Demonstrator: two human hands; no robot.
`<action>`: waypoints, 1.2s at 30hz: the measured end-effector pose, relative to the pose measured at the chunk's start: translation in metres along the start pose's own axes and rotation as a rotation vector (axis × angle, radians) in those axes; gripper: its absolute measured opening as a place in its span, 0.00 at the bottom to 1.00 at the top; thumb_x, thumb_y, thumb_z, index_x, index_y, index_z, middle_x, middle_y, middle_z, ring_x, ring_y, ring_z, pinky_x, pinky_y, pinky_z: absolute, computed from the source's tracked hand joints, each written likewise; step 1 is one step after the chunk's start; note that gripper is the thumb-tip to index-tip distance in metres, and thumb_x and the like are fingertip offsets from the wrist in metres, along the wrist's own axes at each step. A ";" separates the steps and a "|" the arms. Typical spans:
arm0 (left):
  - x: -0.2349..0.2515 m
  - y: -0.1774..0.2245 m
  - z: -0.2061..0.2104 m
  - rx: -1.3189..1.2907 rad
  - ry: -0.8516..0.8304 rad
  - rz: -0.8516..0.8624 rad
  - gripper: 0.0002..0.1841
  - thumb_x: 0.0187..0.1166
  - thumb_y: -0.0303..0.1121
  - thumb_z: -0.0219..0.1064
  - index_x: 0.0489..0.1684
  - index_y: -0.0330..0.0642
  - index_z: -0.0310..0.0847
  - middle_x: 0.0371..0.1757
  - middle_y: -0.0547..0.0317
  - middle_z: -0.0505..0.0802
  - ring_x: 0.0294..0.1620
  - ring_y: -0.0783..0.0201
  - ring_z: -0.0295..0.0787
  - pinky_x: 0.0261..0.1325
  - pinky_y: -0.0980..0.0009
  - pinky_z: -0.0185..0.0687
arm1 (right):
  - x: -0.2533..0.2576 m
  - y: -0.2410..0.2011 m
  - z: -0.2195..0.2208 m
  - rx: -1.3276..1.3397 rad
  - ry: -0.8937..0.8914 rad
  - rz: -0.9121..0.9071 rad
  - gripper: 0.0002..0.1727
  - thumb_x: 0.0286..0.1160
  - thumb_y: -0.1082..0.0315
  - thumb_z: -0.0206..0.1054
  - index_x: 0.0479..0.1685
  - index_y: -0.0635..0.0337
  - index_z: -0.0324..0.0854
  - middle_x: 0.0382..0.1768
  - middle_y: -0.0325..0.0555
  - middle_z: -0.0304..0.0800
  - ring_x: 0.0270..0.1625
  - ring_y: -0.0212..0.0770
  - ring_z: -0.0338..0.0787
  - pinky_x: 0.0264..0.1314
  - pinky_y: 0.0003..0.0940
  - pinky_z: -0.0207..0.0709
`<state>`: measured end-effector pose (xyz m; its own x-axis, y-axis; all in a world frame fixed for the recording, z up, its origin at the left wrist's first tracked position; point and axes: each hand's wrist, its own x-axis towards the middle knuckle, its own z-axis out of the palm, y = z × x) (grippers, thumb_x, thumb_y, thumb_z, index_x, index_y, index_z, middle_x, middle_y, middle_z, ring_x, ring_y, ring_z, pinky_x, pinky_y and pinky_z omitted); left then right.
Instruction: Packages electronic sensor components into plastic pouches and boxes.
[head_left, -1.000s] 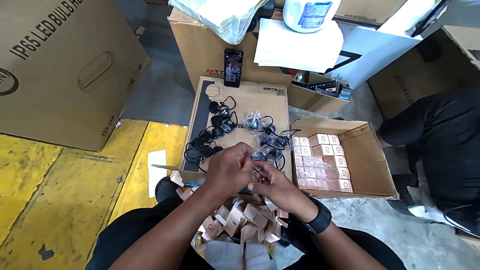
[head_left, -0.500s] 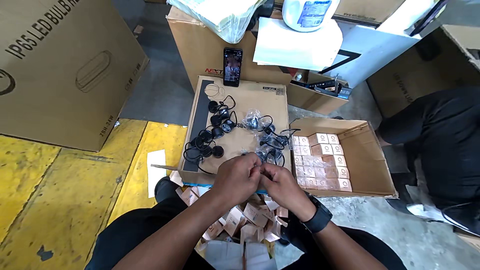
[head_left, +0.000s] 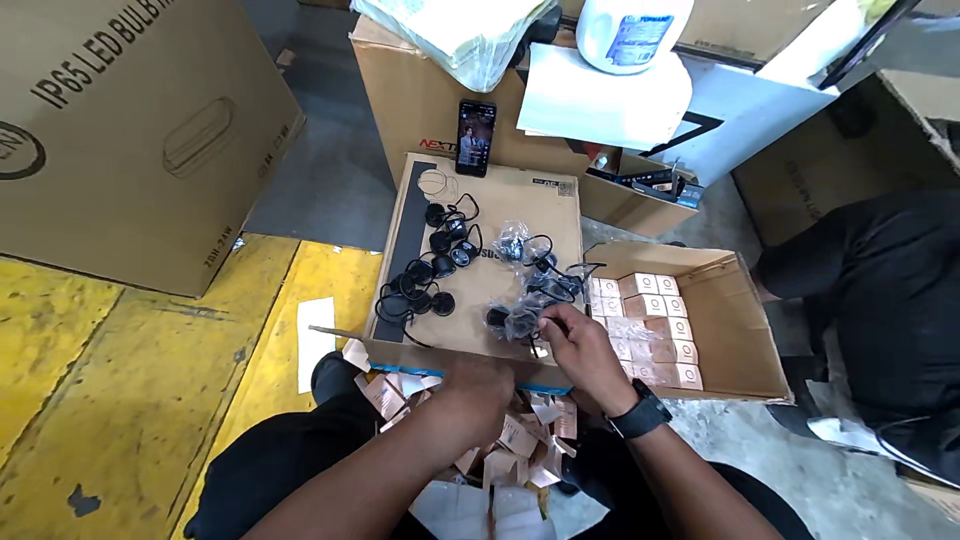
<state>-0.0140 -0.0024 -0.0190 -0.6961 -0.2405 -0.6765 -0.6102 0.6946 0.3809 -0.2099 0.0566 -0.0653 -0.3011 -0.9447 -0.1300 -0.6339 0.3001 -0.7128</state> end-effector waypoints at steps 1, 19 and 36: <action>-0.001 0.002 0.001 0.006 -0.009 0.000 0.24 0.80 0.39 0.68 0.71 0.37 0.75 0.57 0.35 0.90 0.61 0.33 0.86 0.59 0.33 0.78 | 0.002 0.003 -0.001 -0.022 0.032 -0.028 0.13 0.85 0.59 0.59 0.51 0.54 0.87 0.39 0.40 0.92 0.39 0.35 0.92 0.47 0.40 0.87; -0.029 0.017 0.008 -0.021 0.034 0.117 0.24 0.76 0.36 0.70 0.69 0.35 0.77 0.58 0.34 0.89 0.63 0.32 0.85 0.60 0.31 0.77 | 0.094 -0.009 0.048 -0.663 -0.120 -0.083 0.20 0.88 0.59 0.51 0.62 0.59 0.85 0.60 0.56 0.91 0.62 0.58 0.91 0.63 0.60 0.81; -0.034 0.006 0.011 0.015 0.071 0.110 0.21 0.84 0.45 0.64 0.65 0.38 0.82 0.60 0.40 0.91 0.65 0.39 0.86 0.67 0.36 0.76 | 0.072 0.095 -0.103 -0.391 0.345 0.186 0.21 0.86 0.64 0.57 0.70 0.68 0.79 0.68 0.67 0.82 0.69 0.65 0.84 0.71 0.66 0.76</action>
<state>0.0098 0.0174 -0.0009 -0.7836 -0.2094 -0.5849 -0.5237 0.7293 0.4404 -0.3652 0.0303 -0.0719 -0.6079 -0.7924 0.0510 -0.7451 0.5471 -0.3814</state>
